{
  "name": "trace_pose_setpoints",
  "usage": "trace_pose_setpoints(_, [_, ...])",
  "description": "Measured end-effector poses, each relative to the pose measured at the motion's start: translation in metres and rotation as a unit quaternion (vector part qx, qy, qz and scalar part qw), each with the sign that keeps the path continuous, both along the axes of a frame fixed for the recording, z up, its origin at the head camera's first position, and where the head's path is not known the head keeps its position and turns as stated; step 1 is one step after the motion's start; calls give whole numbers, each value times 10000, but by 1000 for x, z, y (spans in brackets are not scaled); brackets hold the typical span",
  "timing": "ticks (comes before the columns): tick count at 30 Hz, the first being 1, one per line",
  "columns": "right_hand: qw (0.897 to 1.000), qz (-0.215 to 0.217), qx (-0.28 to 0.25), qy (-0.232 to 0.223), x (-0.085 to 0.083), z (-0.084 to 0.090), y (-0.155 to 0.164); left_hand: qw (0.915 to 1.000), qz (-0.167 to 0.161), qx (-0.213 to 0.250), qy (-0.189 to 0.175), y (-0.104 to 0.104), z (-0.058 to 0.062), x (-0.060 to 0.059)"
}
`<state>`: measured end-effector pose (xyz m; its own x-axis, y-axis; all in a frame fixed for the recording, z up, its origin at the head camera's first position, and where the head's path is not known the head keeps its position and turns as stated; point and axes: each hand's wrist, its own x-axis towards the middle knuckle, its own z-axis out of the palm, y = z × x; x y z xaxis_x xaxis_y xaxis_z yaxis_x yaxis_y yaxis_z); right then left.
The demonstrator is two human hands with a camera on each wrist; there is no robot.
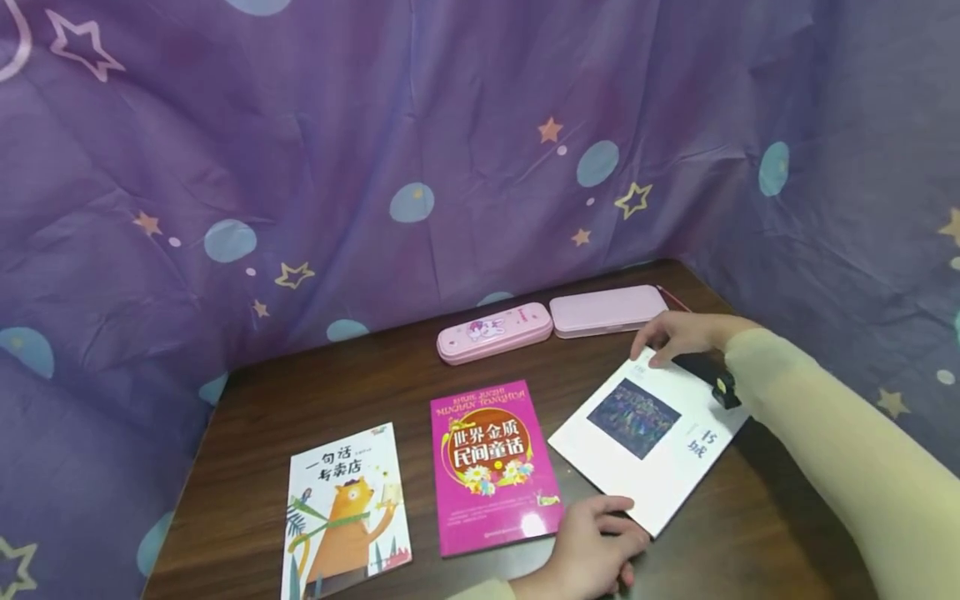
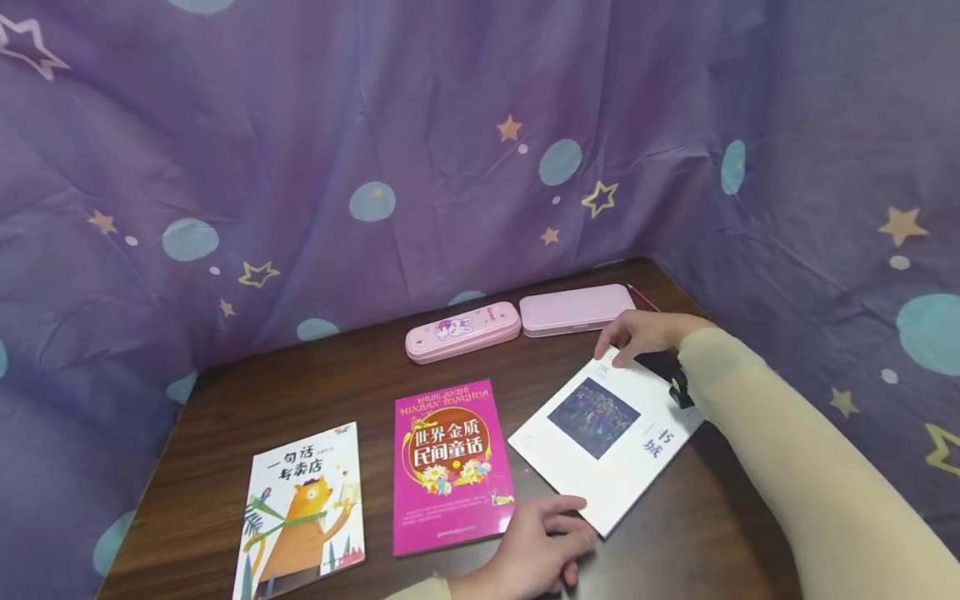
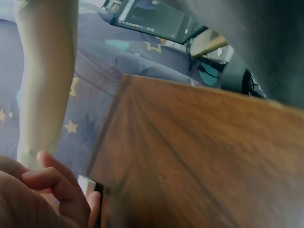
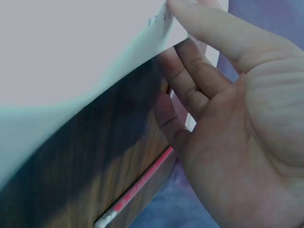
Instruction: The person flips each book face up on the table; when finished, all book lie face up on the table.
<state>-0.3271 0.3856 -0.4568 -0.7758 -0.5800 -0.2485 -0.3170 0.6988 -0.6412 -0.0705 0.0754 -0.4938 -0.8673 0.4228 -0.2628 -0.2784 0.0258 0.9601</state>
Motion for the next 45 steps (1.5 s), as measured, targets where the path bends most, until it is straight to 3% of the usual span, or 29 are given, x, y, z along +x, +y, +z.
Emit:
trace_pose_setpoints(4, [9998, 19, 37, 218, -7, 0, -15, 9994, -221, 88, -238, 3, 5, 0])
trace_pose_setpoints(9, [9980, -289, 359, 425, -5, 1, -32, 9976, -477, -16, -496, 4, 9, -6])
trace_pose_setpoints(11, [9959, -382, 477, 671, -1, 0, -35, 9963, -753, -249, -343, 0, 12, -11])
trace_pose_setpoints(12, [9945, -403, 501, 829, 2, -1, -36, 9949, -920, -401, -132, -3, 15, -15])
trace_pose_setpoints(13, [9929, -414, 494, 1001, 5, -2, -37, 9905, -1126, -718, 320, -6, 18, -19])
trace_pose_setpoints(14, [9909, -423, 467, 1186, 8, -3, -37, 9812, -1270, -1147, 890, -10, 21, -24])
trace_pose_setpoints(15, [9887, -457, 445, 1358, 12, -5, -36, 9657, -1349, -1631, 1503, -13, 25, -30])
trace_pose_setpoints(16, [9860, -474, 408, 1543, 16, -6, -34, 9435, -1350, -2163, 2118, -16, 28, -36])
trace_pose_setpoints(18, [9817, -497, 308, 1811, 26, -8, -30, 8886, -1211, -3127, 3128, -22, 34, -49])
trace_pose_setpoints(19, [9800, -500, 262, 1907, 32, -9, -26, 8622, -1120, -3531, 3457, -25, 36, -55])
trace_pose_setpoints(20, [9783, -538, 265, 1983, 38, -9, -23, 8450, -1063, -3792, 3617, -28, 37, -61])
trace_pose_setpoints(22, [9770, -589, 283, 2031, 51, -8, -17, 8285, -1037, -4030, 3748, -32, 38, -73])
trace_pose_setpoints(27, [9783, -780, 480, 1856, 82, -2, 0, 8137, -1193, -4243, 3790, -40, 38, -98])
trace_pose_setpoints(31, [9787, -816, 706, 1745, 99, -1, 17, 8020, -1398, -4303, 3899, -44, 34, -108])
trace_pose_setpoints(35, [9778, -717, 839, 1784, 111, -2, 32, 7868, -1462, -4441, 4029, -44, 30, -113])
trace_pose_setpoints(45, [9689, -714, 989, 2154, 124, -3, 45, 7772, -1260, -4693, 3999, -41, 28, -116])
